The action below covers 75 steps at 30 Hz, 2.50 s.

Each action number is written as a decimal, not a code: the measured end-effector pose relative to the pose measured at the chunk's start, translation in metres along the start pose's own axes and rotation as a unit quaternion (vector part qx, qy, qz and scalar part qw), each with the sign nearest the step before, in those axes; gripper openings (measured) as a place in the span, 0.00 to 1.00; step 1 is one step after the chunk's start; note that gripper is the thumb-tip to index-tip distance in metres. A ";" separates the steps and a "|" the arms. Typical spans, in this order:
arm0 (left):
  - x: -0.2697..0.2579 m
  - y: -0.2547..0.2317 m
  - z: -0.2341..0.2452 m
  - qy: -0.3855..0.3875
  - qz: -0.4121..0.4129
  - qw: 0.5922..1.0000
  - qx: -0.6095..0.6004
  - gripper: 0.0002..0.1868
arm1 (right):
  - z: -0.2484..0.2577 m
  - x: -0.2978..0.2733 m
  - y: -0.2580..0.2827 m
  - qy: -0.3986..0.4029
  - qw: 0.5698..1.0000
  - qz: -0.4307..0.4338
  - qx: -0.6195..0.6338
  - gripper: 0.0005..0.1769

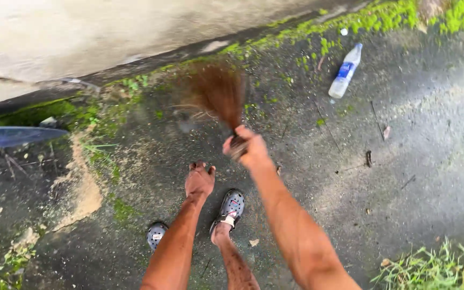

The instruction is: The recorder is sweeping a concrete outdoor path with a straw broom to clear leaves and litter.

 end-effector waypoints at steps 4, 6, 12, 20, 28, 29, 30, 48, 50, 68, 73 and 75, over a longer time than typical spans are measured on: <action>-0.013 -0.030 0.008 0.104 0.077 0.992 0.006 0.26 | 0.059 -0.024 0.114 0.028 0.983 0.128 0.129 0.13; -0.003 -0.025 -0.007 0.110 0.059 0.990 0.059 0.28 | 0.102 -0.045 0.172 0.033 0.939 0.228 0.256 0.12; 0.013 -0.017 -0.041 0.141 0.073 0.978 0.137 0.33 | 0.080 -0.161 0.176 -0.053 0.916 0.281 0.282 0.09; 0.030 -0.108 -0.020 0.156 0.018 0.982 0.108 0.28 | -0.003 -0.034 0.075 0.035 0.981 -0.077 0.176 0.16; 0.057 -0.138 -0.025 0.202 -0.002 0.969 0.143 0.22 | 0.134 -0.065 0.294 -0.231 0.935 0.218 -0.159 0.22; 0.071 -0.131 -0.031 0.195 -0.011 0.970 0.145 0.22 | 0.118 -0.102 0.306 -0.252 0.916 0.251 -0.187 0.20; 0.081 -0.125 -0.043 0.190 -0.018 0.971 0.143 0.23 | 0.103 -0.142 0.321 -0.275 0.893 0.283 -0.218 0.24; 0.106 -0.265 -0.069 0.267 -0.210 0.937 0.076 0.19 | 0.227 -0.225 0.322 -0.538 0.506 0.009 -0.674 0.29; 0.113 -0.245 -0.078 0.282 -0.202 0.928 0.136 0.21 | 0.128 -0.280 0.311 -0.538 0.562 0.005 -0.629 0.31; 0.091 -0.294 -0.136 0.355 -0.309 0.858 0.205 0.25 | 0.315 -0.317 0.305 -0.572 0.513 -0.028 -0.639 0.19; 0.060 -0.328 -0.130 0.438 -0.033 0.898 -0.025 0.09 | 0.208 -0.407 0.349 -0.659 0.536 0.078 -0.523 0.27; 0.049 -0.332 -0.131 0.450 -0.028 0.889 -0.075 0.07 | 0.197 -0.405 0.322 -0.578 0.626 0.126 -0.509 0.27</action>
Point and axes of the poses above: each hand's wrist, its own x-axis towards the middle knuckle, its own z-axis out of the back of the hand, y = z × x, the point moved 8 cm from there along x, towards the middle knuckle, and after that the axes turned 8 degrees about y, right-handed, at the moved point
